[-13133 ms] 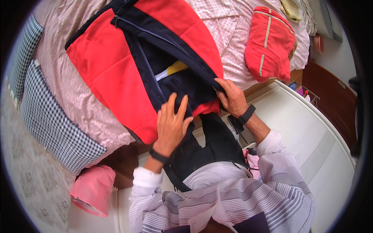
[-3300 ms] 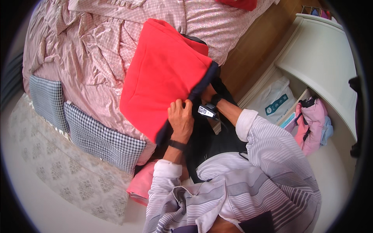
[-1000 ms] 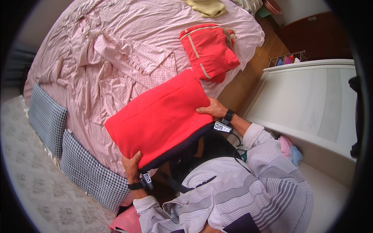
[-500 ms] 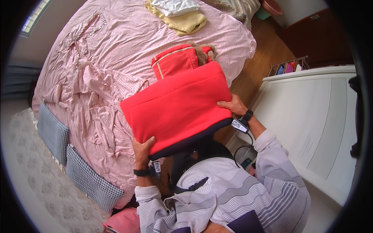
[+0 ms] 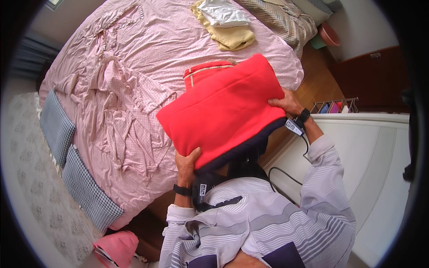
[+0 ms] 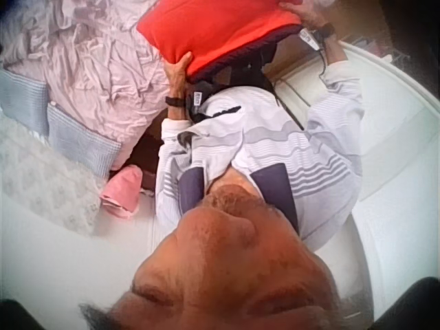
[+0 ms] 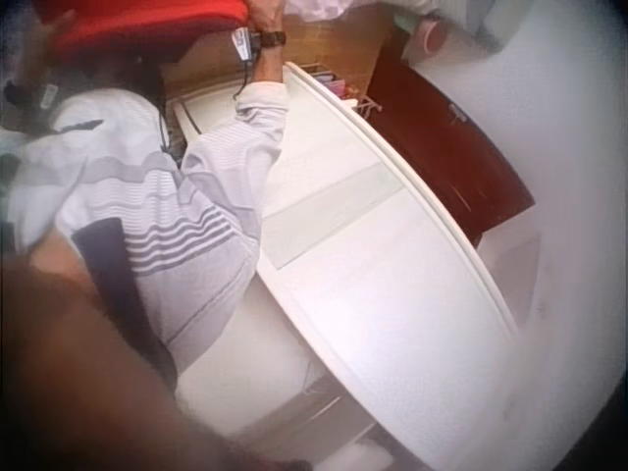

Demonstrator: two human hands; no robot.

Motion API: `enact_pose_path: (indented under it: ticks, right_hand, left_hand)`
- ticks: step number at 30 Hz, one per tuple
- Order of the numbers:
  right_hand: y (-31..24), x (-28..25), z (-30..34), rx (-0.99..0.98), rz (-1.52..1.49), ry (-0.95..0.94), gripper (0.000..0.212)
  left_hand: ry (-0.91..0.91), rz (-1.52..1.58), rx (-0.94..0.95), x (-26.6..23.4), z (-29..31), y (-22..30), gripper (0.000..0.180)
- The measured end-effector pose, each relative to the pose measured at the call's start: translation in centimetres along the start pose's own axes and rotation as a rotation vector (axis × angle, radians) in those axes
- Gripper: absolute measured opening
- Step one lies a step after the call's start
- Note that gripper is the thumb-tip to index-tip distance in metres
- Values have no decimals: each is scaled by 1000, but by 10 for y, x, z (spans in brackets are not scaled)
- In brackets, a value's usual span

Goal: The person folds a red and black jacket and places it on the bed. Then they pick up and fold several garments including a light blue cloth, a pink garment with black lace, an orange cloth, and a beige cloth, stacking them on the bed.

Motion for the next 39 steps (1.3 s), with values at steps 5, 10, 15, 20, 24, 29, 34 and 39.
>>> enact_pose_path:
  ticks: [5,10,15,20,24,29,34,39]
  right_hand:
    - [-45,-58,-94,-95,167,-152,56]
    - [-105,-97,-161,-255,333,-326,62]
    - [-67,-80,-245,-394,298,-571,68]
    - [117,5,-353,-69,797,-520,65]
    - [152,-15,-381,-36,685,-435,77]
    - [86,-42,-347,-215,839,-303,104]
    - [-12,-39,-264,-640,822,111,83]
    - [25,71,-225,-550,842,-14,69]
  left_hand:
    - [150,108,87,45,-14,16,61]
    - [299,235,202,101,7,5,68]
    - [419,315,313,125,-19,-82,78]
    - [541,272,-136,100,-111,-233,62]
    - [504,306,-14,101,-114,-246,67]
    - [506,337,-31,107,-110,-239,66]
    - [527,337,-69,109,-100,-235,63]
    - [563,370,-39,130,-95,-245,59]
Point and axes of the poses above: each hand's wrist, its own z-axis away from the middle knuckle, its own x-axis out of the palm, y = z × x, the point moved 10 cm from there along -z, towards the middle knuckle, and after that the axes turned 12 degrees about -y, right-handed, at the moved point
